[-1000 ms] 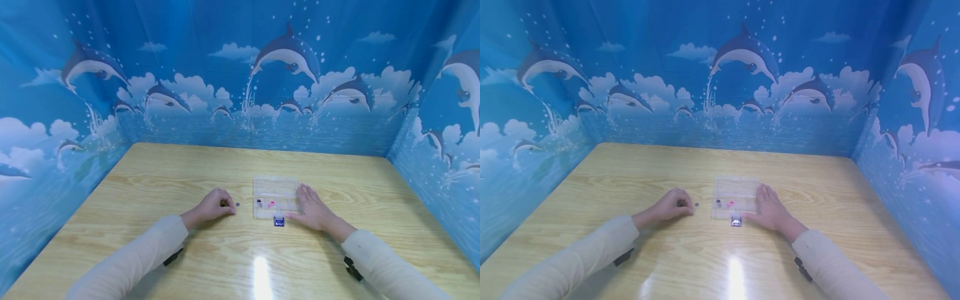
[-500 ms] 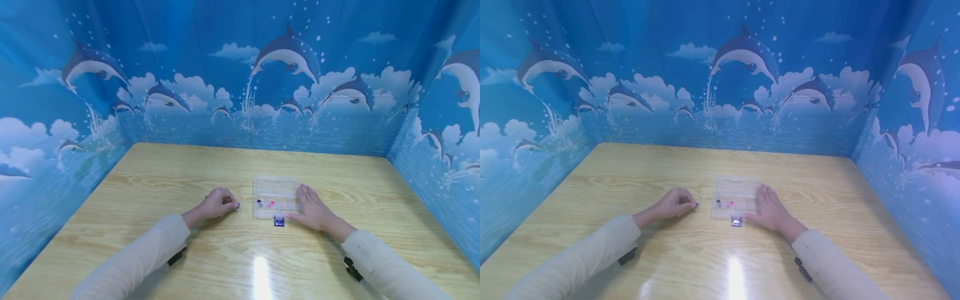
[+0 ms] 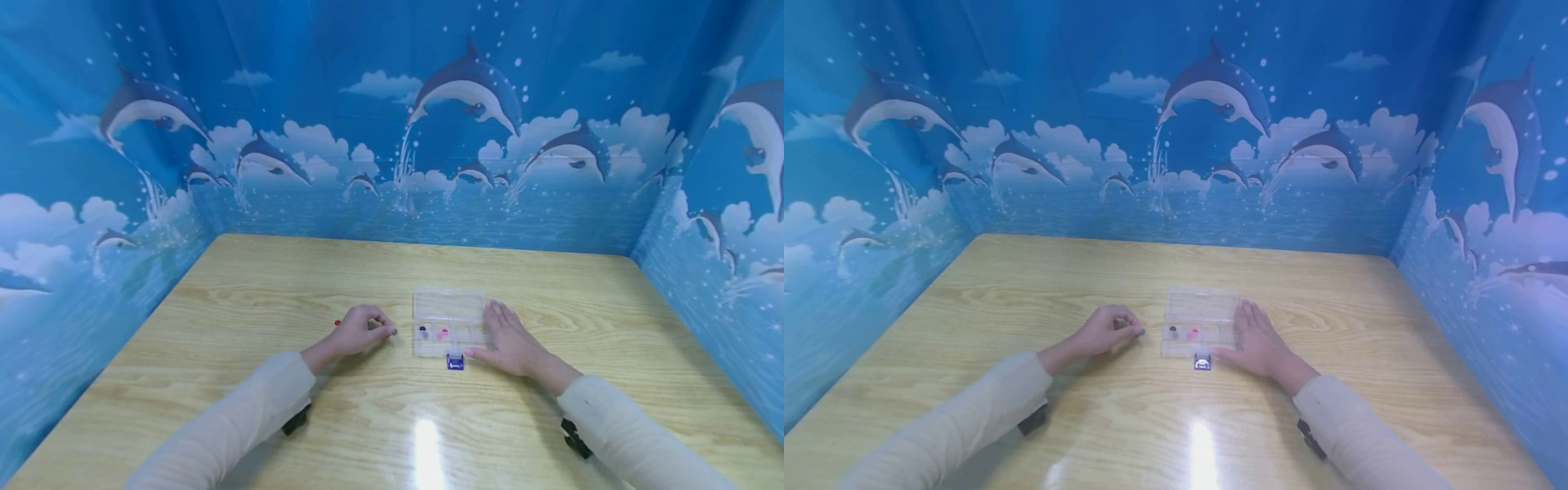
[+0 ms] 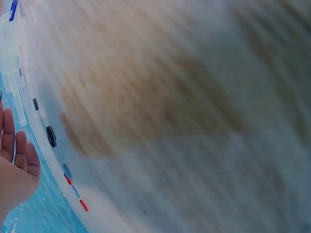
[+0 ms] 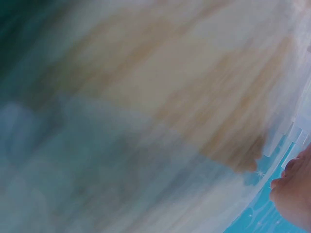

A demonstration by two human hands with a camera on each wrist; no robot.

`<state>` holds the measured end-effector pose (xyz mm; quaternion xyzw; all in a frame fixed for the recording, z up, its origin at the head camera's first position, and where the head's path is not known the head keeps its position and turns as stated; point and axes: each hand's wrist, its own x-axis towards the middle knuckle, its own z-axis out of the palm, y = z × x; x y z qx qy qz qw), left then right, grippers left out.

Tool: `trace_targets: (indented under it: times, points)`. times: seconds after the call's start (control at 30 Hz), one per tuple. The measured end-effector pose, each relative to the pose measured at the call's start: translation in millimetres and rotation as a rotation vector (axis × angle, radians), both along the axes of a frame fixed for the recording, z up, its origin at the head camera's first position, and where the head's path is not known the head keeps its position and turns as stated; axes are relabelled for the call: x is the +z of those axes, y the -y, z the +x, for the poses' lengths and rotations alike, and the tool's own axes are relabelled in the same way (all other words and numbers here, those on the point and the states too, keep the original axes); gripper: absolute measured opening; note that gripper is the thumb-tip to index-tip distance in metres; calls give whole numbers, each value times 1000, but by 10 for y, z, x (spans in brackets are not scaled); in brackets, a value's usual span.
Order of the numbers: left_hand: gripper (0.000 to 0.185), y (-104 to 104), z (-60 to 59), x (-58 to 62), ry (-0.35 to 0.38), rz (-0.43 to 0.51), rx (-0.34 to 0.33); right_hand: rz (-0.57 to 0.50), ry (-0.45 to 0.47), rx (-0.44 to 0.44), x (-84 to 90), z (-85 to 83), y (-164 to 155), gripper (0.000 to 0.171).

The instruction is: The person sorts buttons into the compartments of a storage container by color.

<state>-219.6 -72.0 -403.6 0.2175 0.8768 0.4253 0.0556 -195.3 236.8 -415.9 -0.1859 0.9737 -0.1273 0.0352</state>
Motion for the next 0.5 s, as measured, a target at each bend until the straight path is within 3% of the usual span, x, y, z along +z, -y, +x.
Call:
trace_targets:
  times: [0.27,0.5]
  points:
    - [7,-41,5,22,29,21,30,7,1,0,10,7,4,99]
    - [8,-82,-21,7,1,30,32,3,3,-3,9,6,4,99]
